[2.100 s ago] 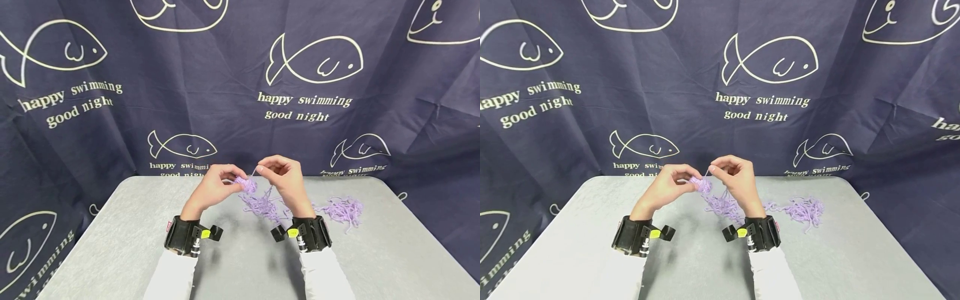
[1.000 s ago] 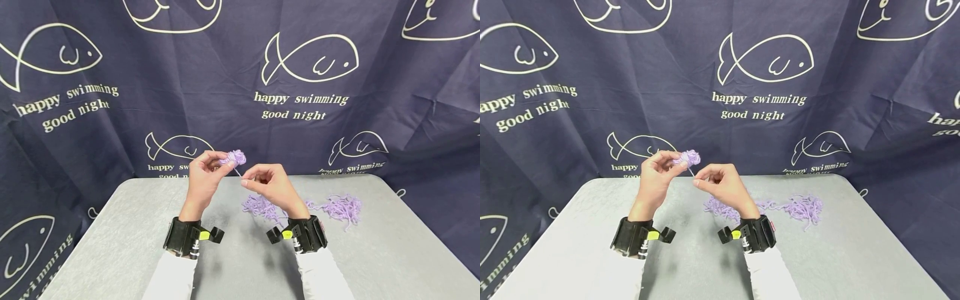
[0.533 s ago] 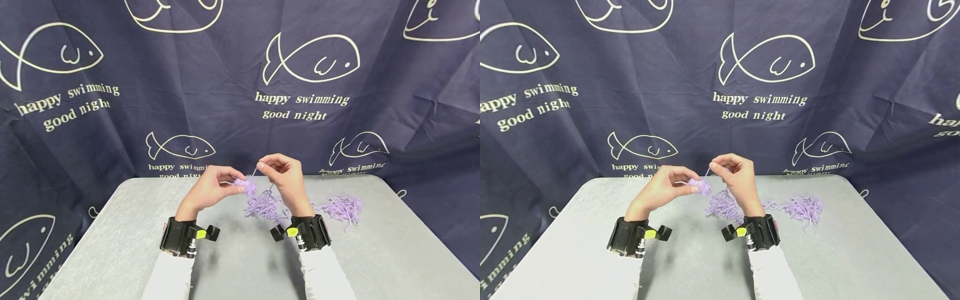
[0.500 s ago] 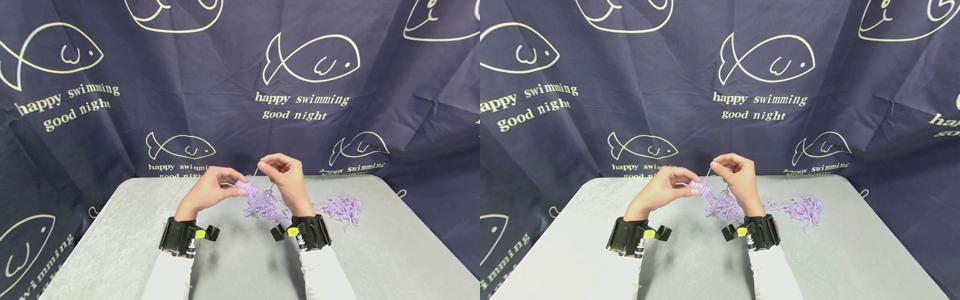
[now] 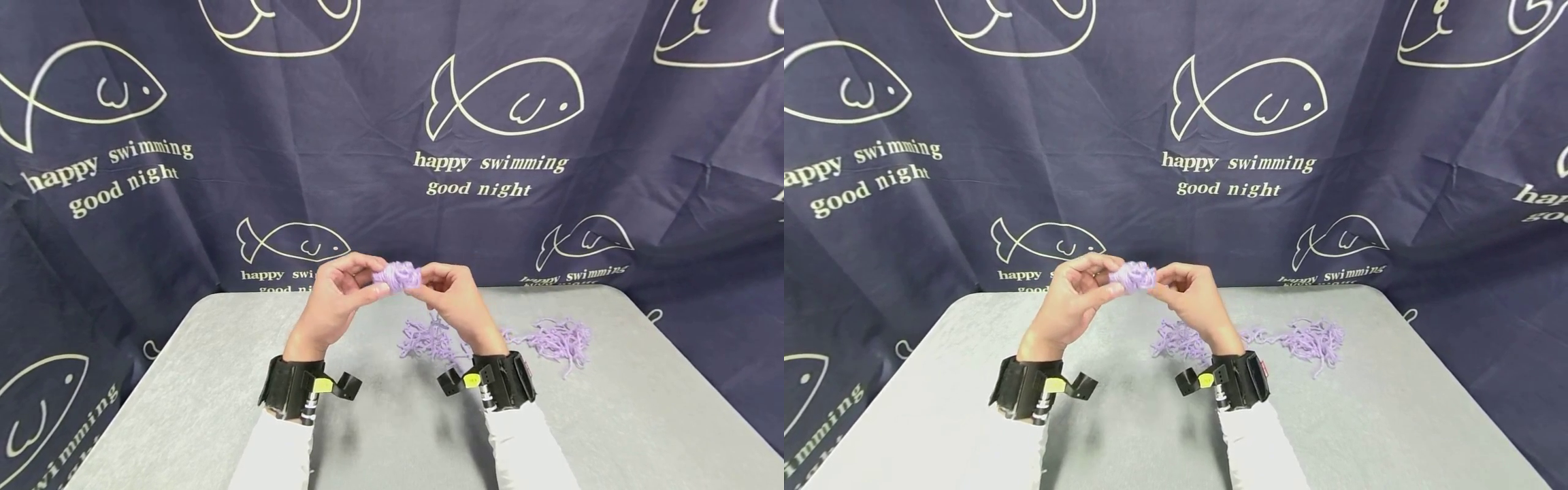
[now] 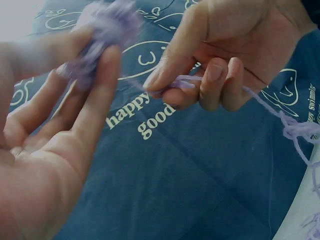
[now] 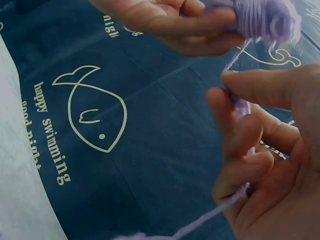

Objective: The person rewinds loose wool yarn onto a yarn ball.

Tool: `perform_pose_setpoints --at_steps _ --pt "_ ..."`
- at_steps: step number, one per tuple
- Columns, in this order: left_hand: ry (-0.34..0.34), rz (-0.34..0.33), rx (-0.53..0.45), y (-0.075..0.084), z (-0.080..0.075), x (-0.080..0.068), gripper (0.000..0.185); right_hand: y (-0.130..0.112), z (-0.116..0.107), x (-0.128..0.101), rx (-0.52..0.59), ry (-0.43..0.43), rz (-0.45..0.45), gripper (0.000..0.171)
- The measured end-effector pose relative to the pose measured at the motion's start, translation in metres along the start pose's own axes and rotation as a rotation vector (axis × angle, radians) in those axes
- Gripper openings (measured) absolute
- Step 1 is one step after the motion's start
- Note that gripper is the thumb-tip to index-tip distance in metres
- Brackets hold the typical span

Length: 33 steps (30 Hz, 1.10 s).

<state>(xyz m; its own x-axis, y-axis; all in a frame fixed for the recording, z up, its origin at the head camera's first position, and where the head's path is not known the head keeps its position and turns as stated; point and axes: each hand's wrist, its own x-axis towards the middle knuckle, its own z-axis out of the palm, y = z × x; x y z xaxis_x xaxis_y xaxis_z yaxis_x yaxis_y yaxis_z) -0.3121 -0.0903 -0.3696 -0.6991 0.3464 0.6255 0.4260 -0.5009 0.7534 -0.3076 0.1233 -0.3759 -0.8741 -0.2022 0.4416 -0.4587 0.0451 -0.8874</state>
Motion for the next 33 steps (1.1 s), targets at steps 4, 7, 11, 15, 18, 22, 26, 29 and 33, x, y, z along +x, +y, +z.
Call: perform_pose_setpoints --at_steps 4,7,11,15,18,22,26,29,33 --pt "0.15 0.044 -0.013 -0.003 0.003 0.002 0.044 -0.001 0.002 -0.001 -0.046 -0.07 -0.008 0.008" --pt "0.244 0.076 0.068 -0.005 0.004 0.004 0.041 -0.001 0.004 -0.001 -0.08 -0.112 -0.026 0.007" --pt "0.316 0.105 0.327 -0.008 0.003 0.004 0.028 -0.002 0.004 -0.002 -0.105 -0.143 -0.055 0.005" --pt "0.309 0.088 0.598 -0.008 0.001 0.003 0.024 -0.004 0.003 -0.003 -0.082 -0.138 -0.089 0.006" --pt "0.272 0.046 0.713 -0.008 -0.002 0.002 0.022 -0.005 0.002 -0.003 -0.038 -0.114 -0.116 0.007" --pt "0.19 -0.018 0.767 -0.008 -0.004 0.002 0.018 -0.006 0.0 -0.002 0.028 -0.034 -0.135 0.009" --pt "0.071 -0.096 0.781 -0.005 -0.005 0.001 0.017 -0.006 -0.002 -0.001 0.076 0.078 -0.145 0.012" --pt "-0.055 -0.15 0.729 -0.003 -0.006 -0.001 0.017 -0.005 -0.004 -0.001 0.105 0.156 -0.154 0.014" --pt "-0.207 -0.194 0.58 0.0 -0.006 -0.002 0.018 -0.004 -0.005 0.0 0.137 0.235 -0.141 0.016"
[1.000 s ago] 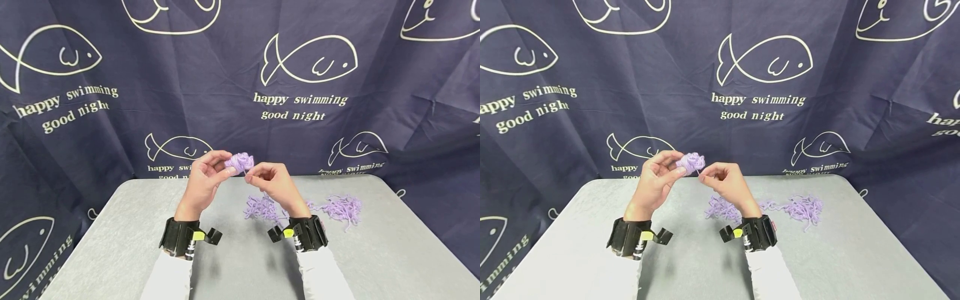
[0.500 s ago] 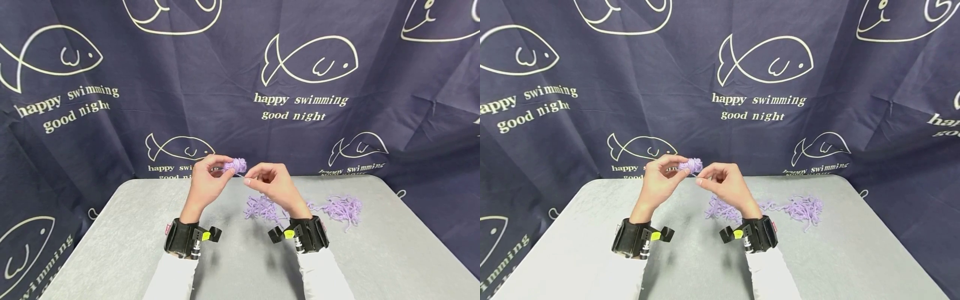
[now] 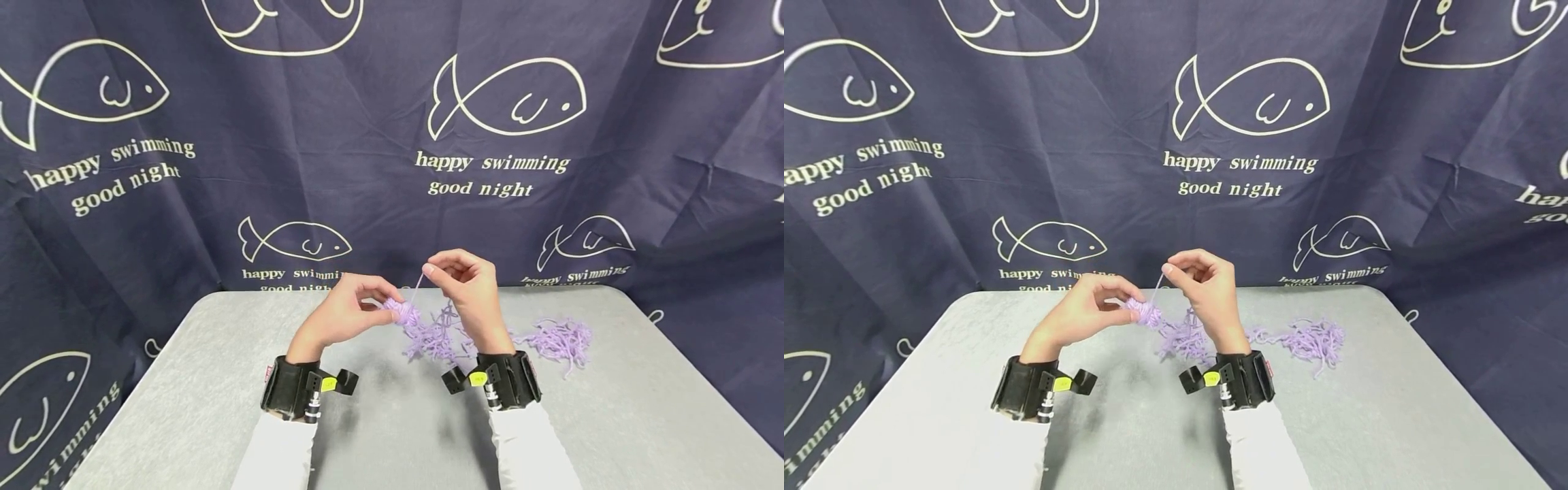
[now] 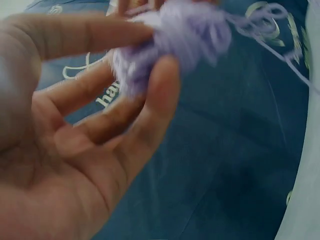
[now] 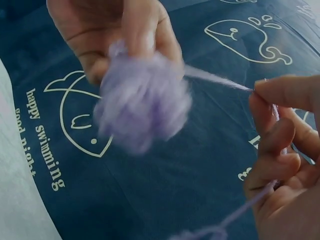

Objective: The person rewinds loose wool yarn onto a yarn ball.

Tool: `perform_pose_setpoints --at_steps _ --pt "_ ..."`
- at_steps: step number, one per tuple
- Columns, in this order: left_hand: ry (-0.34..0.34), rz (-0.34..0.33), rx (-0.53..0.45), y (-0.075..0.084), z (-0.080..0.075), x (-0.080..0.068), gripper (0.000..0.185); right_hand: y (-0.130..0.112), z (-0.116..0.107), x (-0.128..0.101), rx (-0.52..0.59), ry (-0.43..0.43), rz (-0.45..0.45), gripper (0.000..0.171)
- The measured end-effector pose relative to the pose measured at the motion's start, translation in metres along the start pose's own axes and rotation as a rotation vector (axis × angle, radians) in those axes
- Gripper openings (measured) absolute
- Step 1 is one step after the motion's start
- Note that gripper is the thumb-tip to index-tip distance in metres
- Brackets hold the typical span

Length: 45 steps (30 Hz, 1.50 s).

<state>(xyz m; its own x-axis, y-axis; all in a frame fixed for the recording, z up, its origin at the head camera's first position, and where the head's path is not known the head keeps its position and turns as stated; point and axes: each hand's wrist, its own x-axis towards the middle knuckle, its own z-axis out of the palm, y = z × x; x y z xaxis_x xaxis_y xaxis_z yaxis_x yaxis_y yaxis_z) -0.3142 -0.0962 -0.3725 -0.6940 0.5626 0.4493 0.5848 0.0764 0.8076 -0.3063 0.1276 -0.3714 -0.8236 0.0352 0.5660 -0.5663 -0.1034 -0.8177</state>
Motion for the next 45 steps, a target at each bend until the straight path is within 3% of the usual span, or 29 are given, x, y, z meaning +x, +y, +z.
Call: perform_pose_setpoints --at_steps 3,6,16,20,26,30,34,37,41,45 --pt "-0.066 0.012 -0.132 0.0 0.001 -0.002 0.021 0.001 -0.001 -0.002 0.012 0.027 0.026 0.02" --pt "-0.081 0.03 -0.241 0.0 0.0 -0.004 0.022 0.003 -0.001 -0.003 -0.003 0.026 0.046 0.021" --pt "-0.012 0.124 -0.548 0.006 -0.006 0.0 0.028 0.005 -0.001 0.004 -0.071 -0.08 0.088 0.013" --pt "0.027 0.162 -0.609 0.007 -0.006 0.005 0.032 0.003 0.001 0.008 -0.092 -0.128 0.106 0.012" --pt "0.091 0.16 -0.667 0.008 -0.002 0.009 0.045 0.003 0.005 0.009 -0.131 -0.174 0.148 0.012" --pt "0.176 0.157 -0.678 0.006 0.003 0.008 0.043 0.005 0.006 0.003 -0.151 -0.228 0.146 0.011" --pt "0.335 0.143 -0.656 0.005 0.006 0.009 0.04 0.006 0.008 0.001 -0.173 -0.321 0.088 0.008" --pt "0.476 0.132 -0.568 0.004 0.008 0.011 0.033 0.005 0.009 0.0 -0.186 -0.373 0.06 0.008" --pt "0.627 0.078 -0.257 0.004 0.009 0.012 0.031 0.003 0.009 -0.001 -0.201 -0.394 0.043 0.007" --pt "0.645 0.04 0.053 0.001 0.01 0.012 0.029 0.001 0.009 0.0 -0.196 -0.365 0.02 0.008"
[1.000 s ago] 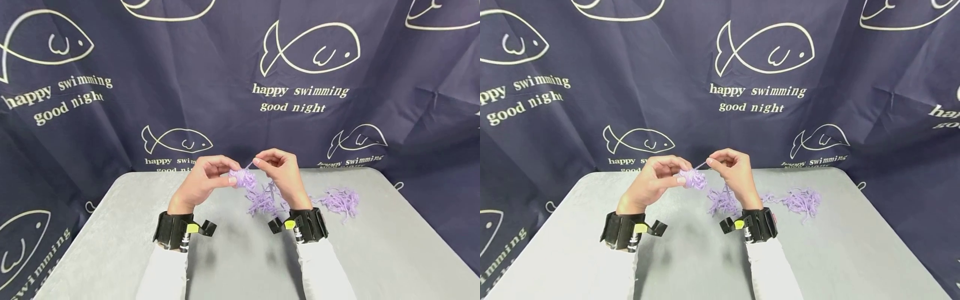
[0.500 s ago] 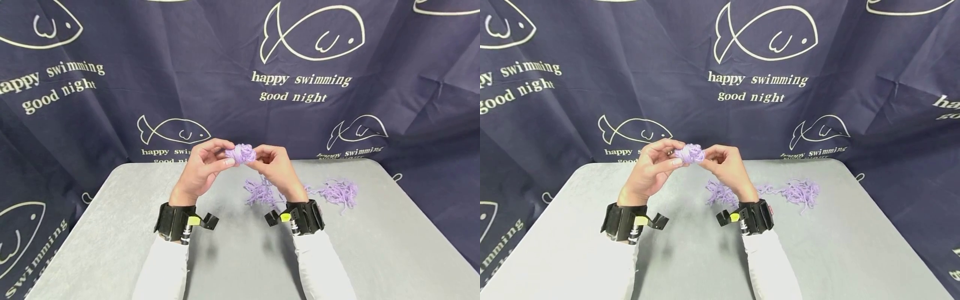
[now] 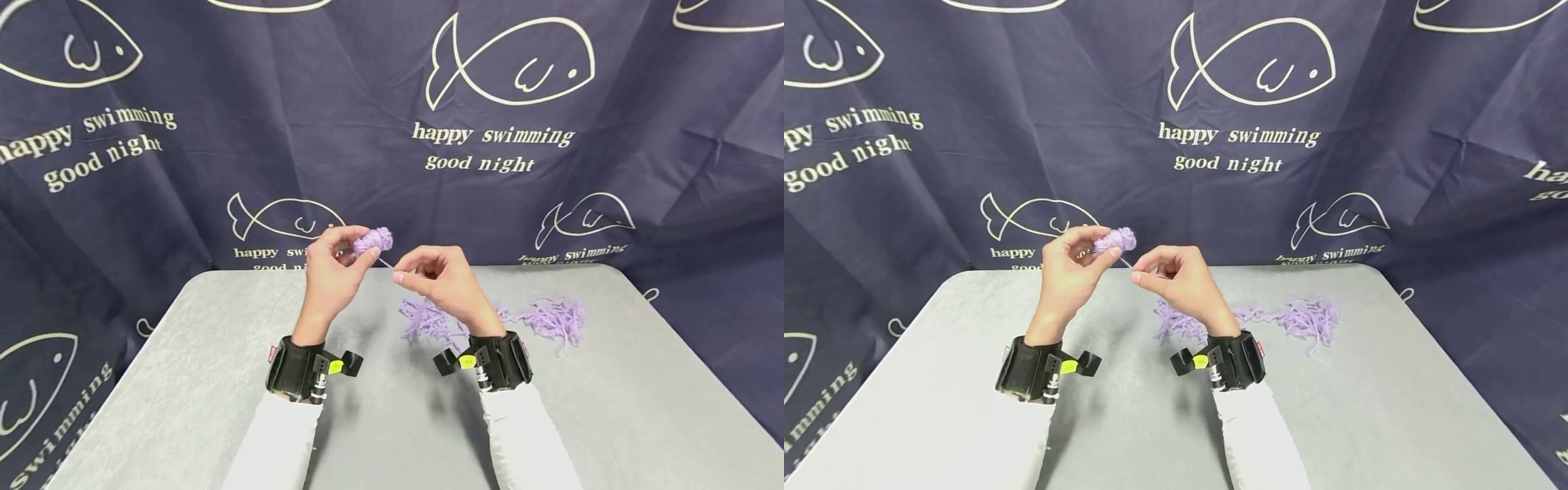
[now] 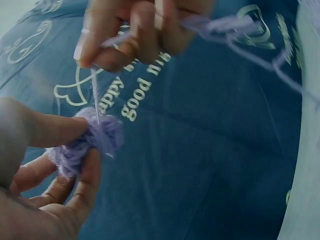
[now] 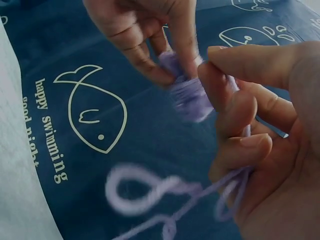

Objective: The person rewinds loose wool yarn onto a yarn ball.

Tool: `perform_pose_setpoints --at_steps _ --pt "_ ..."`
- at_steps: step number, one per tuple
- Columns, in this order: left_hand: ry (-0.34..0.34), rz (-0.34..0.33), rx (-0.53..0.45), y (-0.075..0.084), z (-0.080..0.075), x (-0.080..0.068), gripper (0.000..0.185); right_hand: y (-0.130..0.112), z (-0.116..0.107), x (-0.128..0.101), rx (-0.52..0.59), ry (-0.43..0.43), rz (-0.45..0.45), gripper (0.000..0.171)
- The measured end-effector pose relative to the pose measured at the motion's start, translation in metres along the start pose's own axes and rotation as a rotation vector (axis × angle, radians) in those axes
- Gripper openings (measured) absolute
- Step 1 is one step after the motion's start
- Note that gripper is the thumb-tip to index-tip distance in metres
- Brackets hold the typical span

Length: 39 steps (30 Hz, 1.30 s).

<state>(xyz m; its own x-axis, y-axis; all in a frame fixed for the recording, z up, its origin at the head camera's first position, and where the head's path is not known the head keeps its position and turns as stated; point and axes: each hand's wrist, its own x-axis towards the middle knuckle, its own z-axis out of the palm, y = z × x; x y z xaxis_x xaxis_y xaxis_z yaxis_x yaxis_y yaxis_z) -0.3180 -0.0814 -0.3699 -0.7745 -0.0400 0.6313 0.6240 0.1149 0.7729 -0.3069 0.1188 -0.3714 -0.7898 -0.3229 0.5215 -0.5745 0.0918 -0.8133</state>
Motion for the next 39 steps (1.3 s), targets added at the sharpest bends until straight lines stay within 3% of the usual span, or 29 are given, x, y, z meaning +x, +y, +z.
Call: perform_pose_setpoints --at_steps 5,12,18,21,25,28,31,35,39 --pt "-0.07 0.035 0.134 -0.005 0.0 -0.003 0.026 0.002 0.0 -0.001 0.02 0.036 -0.004 0.007" --pt "-0.198 -0.051 0.19 -0.009 -0.001 -0.017 0.022 0.006 0.004 -0.012 0.063 0.055 0.031 0.007" --pt "-0.349 -0.101 0.182 -0.011 -0.002 -0.021 0.021 0.009 0.005 -0.015 0.068 0.102 0.032 0.007" --pt "-0.442 -0.119 0.096 -0.011 -0.005 -0.02 0.021 0.01 0.003 -0.015 0.063 0.156 0.019 0.008" --pt "-0.583 -0.129 -0.11 -0.008 -0.009 -0.017 0.023 0.011 -0.003 -0.013 0.081 0.24 0.02 0.009" --pt "-0.645 -0.129 -0.265 -0.003 -0.012 -0.014 0.024 0.011 -0.007 -0.012 0.102 0.265 0.032 0.011" --pt "-0.635 -0.142 -0.421 0.0 -0.012 -0.01 0.025 0.01 -0.009 -0.009 0.104 0.25 0.051 0.012" --pt "-0.547 -0.144 -0.619 0.001 -0.009 -0.007 0.035 0.01 -0.009 -0.004 0.063 0.197 0.099 0.011" --pt "-0.424 -0.121 -0.681 0.004 -0.004 -0.003 0.045 0.01 -0.006 -0.002 0.018 0.116 0.133 0.01"
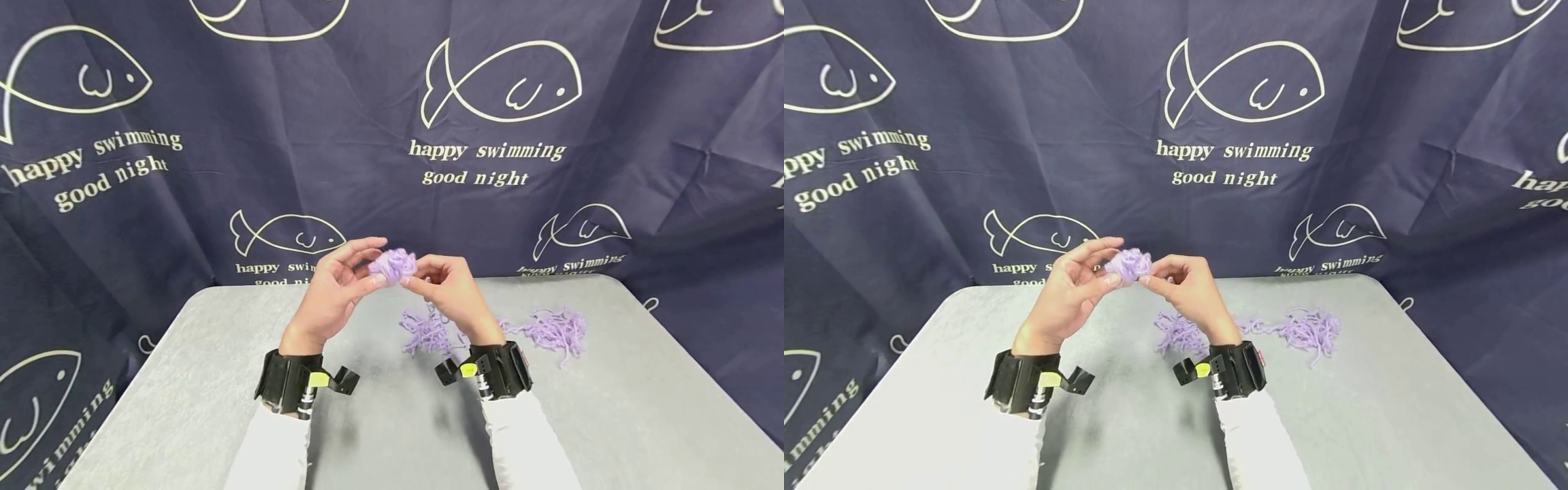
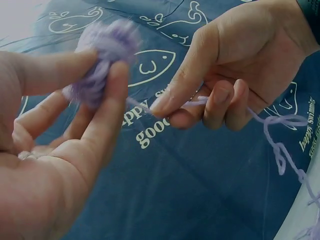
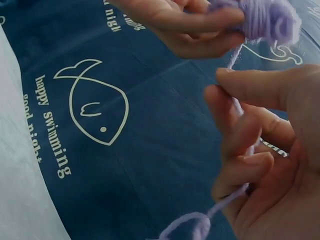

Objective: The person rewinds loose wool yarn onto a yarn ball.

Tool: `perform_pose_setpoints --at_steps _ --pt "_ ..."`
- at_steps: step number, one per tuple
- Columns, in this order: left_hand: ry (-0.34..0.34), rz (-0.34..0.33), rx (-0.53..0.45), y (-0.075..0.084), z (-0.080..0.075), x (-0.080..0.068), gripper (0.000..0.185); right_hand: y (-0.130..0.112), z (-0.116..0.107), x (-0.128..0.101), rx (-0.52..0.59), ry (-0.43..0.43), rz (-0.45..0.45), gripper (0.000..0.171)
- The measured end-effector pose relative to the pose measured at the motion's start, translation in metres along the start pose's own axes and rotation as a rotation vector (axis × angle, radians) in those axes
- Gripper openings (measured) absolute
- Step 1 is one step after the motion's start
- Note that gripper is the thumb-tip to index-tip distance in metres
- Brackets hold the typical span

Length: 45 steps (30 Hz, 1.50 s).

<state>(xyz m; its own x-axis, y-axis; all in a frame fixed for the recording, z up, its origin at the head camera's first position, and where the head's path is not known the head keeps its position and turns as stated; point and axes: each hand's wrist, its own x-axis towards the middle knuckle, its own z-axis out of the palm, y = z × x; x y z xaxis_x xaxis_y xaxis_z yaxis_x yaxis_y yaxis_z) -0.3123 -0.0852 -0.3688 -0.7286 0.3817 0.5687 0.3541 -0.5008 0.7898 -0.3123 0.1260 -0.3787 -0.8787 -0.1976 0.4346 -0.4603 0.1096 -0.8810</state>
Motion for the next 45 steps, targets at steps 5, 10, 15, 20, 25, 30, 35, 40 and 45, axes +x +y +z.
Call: perform_pose_setpoints --at_steps 5,10,15,20,25,30,35,40,45 --pt "0.175 0.015 0.07 0.001 0.003 0.003 0.039 -0.001 0.003 0.0 -0.061 -0.097 -0.03 0.007" --pt "0.314 0.039 0.324 -0.002 0.003 0.005 0.029 -0.004 0.004 -0.003 -0.078 -0.125 -0.06 0.006" --pt "0.306 0.066 0.642 -0.005 0.002 0.003 0.026 -0.007 0.001 -0.005 -0.042 -0.102 -0.105 0.005" --pt "0.19 0.008 0.861 -0.005 -0.001 0.0 0.024 -0.009 -0.004 -0.006 0.031 -0.013 -0.139 0.007" --pt "-0.046 -0.113 0.856 -0.003 -0.002 -0.002 0.02 -0.01 -0.009 -0.005 0.063 0.094 -0.157 0.01" --pt "-0.242 -0.174 0.695 0.001 0.0 -0.002 0.022 -0.009 -0.014 -0.003 0.112 0.137 -0.17 0.011" --pt "-0.257 -0.112 0.454 0.004 0.004 -0.003 0.026 -0.006 -0.016 -0.002 0.136 0.126 -0.134 0.012" --pt "-0.106 -0.002 0.276 0.005 0.01 -0.001 0.028 -0.002 -0.014 -0.002 0.065 0.052 -0.029 0.01" --pt "0.19 0.115 0.242 0.004 0.014 0.003 0.023 -0.002 -0.01 -0.002 -0.03 -0.058 -0.005 0.009"
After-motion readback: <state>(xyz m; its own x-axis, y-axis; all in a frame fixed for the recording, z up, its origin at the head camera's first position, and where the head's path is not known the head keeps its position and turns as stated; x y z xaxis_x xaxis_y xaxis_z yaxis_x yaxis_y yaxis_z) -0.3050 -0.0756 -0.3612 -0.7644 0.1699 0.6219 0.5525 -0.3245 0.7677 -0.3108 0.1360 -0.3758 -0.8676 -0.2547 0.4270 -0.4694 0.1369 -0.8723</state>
